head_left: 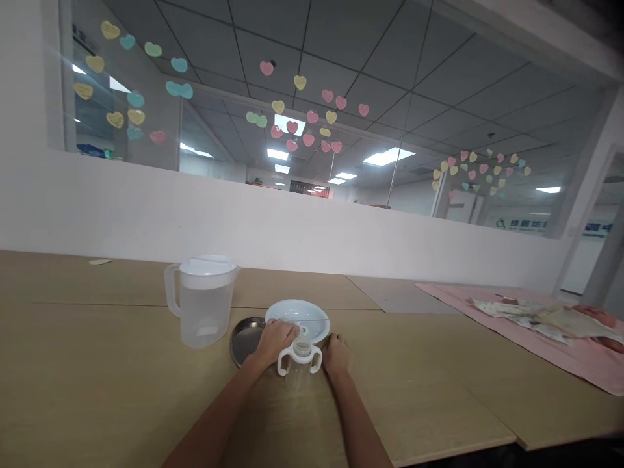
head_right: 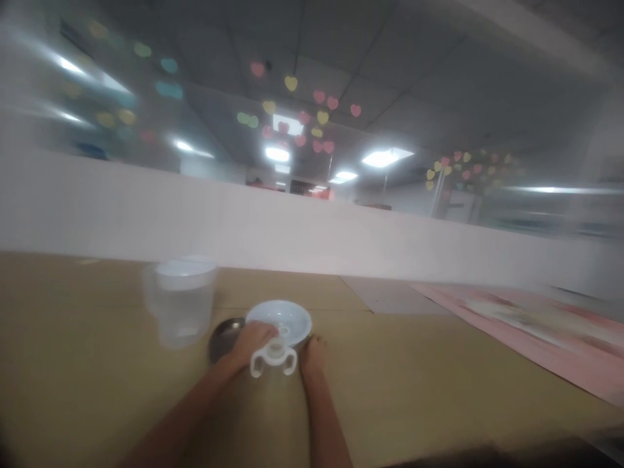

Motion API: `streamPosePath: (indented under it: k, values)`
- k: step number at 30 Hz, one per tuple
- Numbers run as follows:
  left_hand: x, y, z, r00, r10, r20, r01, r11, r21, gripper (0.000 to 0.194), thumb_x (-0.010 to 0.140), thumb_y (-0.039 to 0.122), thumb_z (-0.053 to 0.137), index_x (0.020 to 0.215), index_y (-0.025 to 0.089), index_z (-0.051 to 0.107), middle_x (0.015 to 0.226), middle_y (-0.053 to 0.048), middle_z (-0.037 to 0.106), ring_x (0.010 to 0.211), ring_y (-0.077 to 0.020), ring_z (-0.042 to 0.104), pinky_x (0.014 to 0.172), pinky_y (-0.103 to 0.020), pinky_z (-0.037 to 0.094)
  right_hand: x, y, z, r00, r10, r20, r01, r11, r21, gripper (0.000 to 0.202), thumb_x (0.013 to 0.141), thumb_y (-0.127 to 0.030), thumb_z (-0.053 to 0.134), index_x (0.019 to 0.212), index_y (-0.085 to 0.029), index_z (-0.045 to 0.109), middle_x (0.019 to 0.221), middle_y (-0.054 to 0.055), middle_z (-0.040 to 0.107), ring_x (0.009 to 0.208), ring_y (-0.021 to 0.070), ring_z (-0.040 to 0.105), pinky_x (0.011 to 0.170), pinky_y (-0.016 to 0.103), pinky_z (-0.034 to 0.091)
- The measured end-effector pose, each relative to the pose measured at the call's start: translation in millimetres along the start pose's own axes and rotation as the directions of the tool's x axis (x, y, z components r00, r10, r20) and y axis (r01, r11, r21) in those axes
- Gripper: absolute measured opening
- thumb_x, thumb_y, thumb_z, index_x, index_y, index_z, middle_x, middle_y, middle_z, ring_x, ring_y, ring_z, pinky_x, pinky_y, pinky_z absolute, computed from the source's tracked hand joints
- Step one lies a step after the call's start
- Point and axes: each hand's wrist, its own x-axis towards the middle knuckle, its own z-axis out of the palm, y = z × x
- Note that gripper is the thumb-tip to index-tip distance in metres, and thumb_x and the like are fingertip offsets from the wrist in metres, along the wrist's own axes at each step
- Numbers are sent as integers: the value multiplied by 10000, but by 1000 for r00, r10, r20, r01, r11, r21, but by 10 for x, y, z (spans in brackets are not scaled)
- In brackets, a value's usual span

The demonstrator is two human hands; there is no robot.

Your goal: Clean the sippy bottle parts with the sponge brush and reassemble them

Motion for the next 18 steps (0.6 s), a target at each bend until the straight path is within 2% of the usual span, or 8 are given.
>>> streamPosePath:
  k: [6, 10, 14, 18]
  values:
    - [-42, -23, 6, 998, 27, -53, -34, 990, -138, 382, 947, 393, 362, 931, 197, 689, 963, -79, 715, 960, -229, 610, 889, -343, 371, 11, 16, -14, 999, 32, 10, -33, 995, 92, 233, 838, -135, 451, 945, -132, 658, 939, 152, 675, 888, 219, 666, 660, 263, 439]
    - [-57, 14, -50, 998, 43, -40, -50, 982, -184, 251, 887, 376, 484, 898, 206, 669, 947, -54, 718, 929, -218, 622, 909, -341, 370, 1, 19, -46, 998, 52, 27, -55, 992, 114, 252, 837, -124, 430, 951, -133, 654, 976, 151, 670, 886, 211, 667, 640, 256, 426]
    - [-63, 49, -94, 999, 0, -42, -11, 964, -266, 156, 797, 335, 590, 855, 207, 659, 905, -37, 718, 897, -215, 630, 918, -348, 382, -10, 42, -64, 997, 68, 42, -75, 977, 200, 267, 841, -143, 406, 946, -133, 651, 951, 141, 686, 854, 216, 671, 629, 263, 421]
    - [-70, 66, -106, 993, -52, -106, 1, 900, -436, 176, 774, 353, 595, 845, 207, 664, 900, -30, 714, 911, -202, 631, 916, -327, 411, -7, 85, -54, 994, 108, -2, -102, 942, 319, 300, 856, -198, 396, 1006, -138, 649, 931, 144, 699, 824, 221, 674, 625, 271, 429]
